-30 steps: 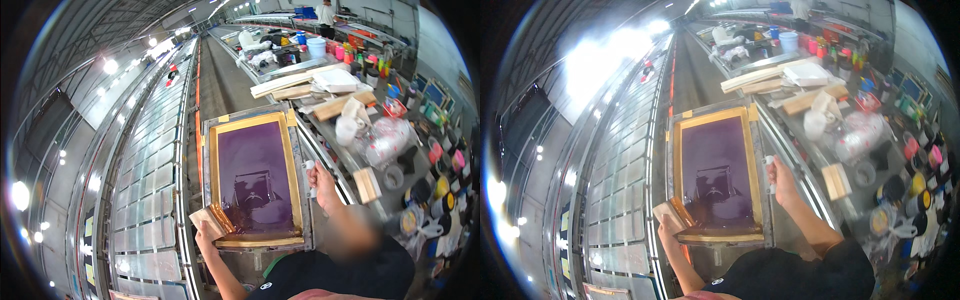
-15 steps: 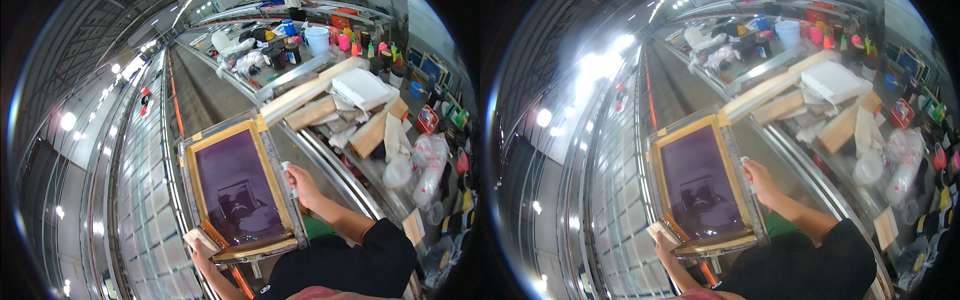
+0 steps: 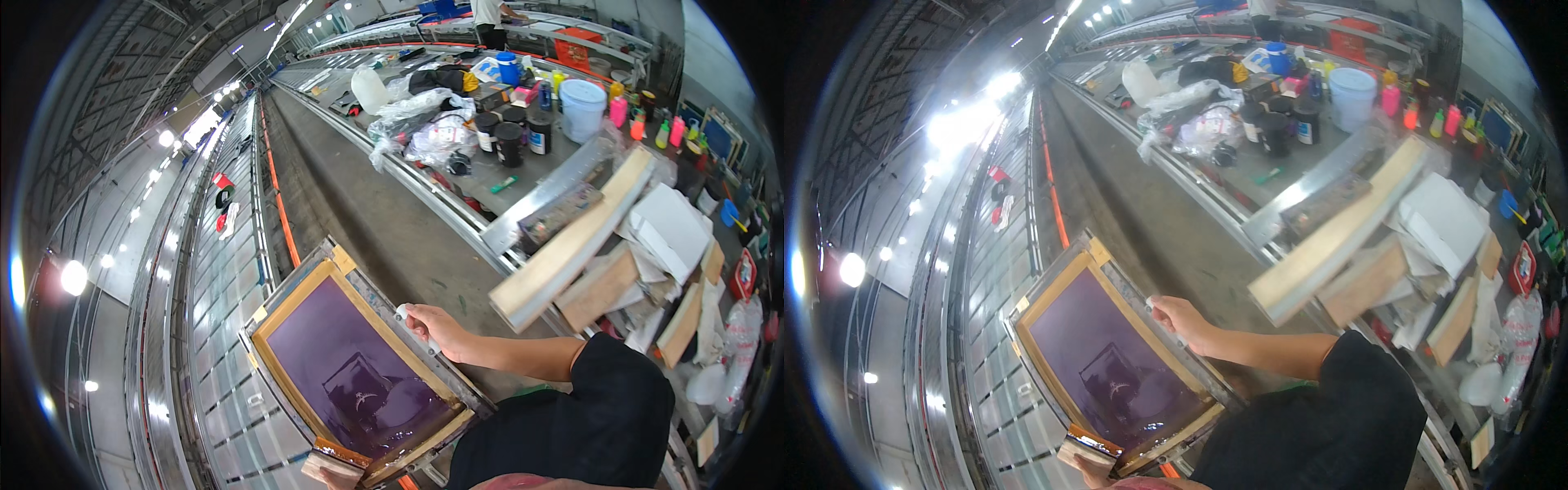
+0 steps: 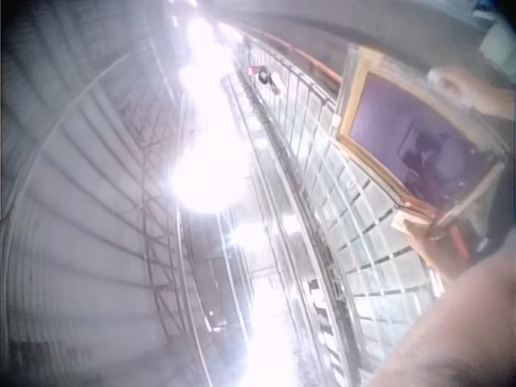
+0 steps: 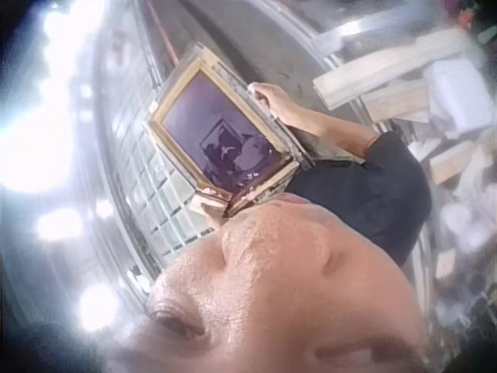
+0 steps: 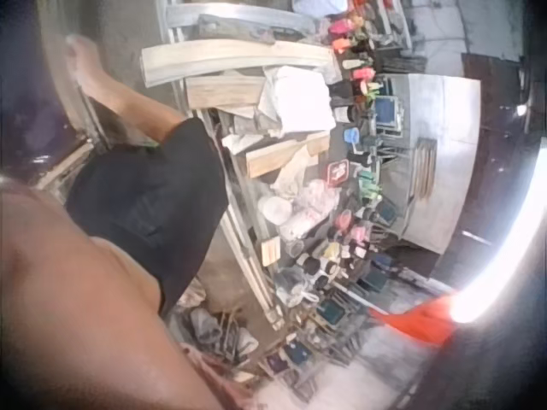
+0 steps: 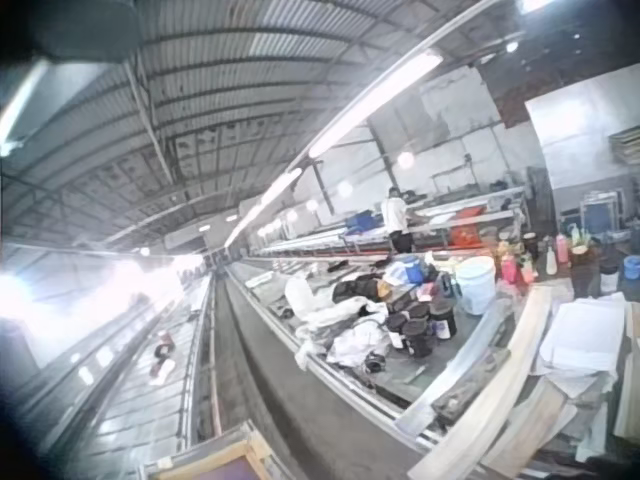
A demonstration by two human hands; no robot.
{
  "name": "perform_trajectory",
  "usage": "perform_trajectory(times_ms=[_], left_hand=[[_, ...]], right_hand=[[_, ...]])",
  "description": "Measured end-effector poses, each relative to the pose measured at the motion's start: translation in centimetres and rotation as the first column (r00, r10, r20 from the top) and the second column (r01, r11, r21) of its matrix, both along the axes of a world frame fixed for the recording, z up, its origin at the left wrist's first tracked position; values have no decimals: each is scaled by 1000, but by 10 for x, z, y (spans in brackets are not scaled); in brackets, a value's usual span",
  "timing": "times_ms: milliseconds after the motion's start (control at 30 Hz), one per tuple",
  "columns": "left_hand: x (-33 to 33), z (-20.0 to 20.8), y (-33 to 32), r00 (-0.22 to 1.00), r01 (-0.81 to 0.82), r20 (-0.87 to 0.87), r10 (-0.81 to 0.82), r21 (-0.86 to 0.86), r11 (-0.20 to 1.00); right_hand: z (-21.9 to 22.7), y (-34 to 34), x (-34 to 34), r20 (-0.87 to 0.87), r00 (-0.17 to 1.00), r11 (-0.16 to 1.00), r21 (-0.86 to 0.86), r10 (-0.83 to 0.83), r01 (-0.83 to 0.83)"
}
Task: The person uses a squeegee to spread purple ink across a screen printing frame. They repeatedly pull the ink from the bottom to the top of the frame to ensure even coverage. The person briefly lifts the frame to inspect the ink distribution before continuing the spreading process.
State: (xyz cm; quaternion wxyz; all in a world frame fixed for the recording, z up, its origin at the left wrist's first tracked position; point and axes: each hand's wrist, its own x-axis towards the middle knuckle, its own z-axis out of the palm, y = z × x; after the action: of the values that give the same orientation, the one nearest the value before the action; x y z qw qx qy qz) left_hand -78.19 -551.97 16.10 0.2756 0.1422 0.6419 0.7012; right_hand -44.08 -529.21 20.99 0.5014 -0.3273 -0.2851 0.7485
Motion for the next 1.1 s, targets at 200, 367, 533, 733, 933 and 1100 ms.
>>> perform_trajectory(times_ms=[200, 367, 533, 733, 933, 1100], left_hand=[[-48, 32, 171, 995, 95, -18, -96, -47, 994], [-99, 70, 326, 991, 133, 40, -127, -251, 959], [-154, 42, 506, 932, 361, -32, -360, 48, 931], [-158, 44, 712, 902, 420, -98, -420, -19, 907], [-178, 52, 880, 912, 401, -112, -396, 26, 916], [-206, 34, 963, 946, 323, -38, -322, 19, 946]], right_hand=[[6, 181, -59, 14, 999, 997, 62, -39, 38], [42, 289, -83, -40, 983, 983, 39, -180, 182], [19, 387, -82, -45, 930, 931, 11, -365, 366], [1, 549, -84, -6, 881, 881, 13, -472, 472], [29, 735, -100, -64, 917, 916, 60, -393, 397], [31, 873, -138, -26, 961, 959, 55, -276, 277]])
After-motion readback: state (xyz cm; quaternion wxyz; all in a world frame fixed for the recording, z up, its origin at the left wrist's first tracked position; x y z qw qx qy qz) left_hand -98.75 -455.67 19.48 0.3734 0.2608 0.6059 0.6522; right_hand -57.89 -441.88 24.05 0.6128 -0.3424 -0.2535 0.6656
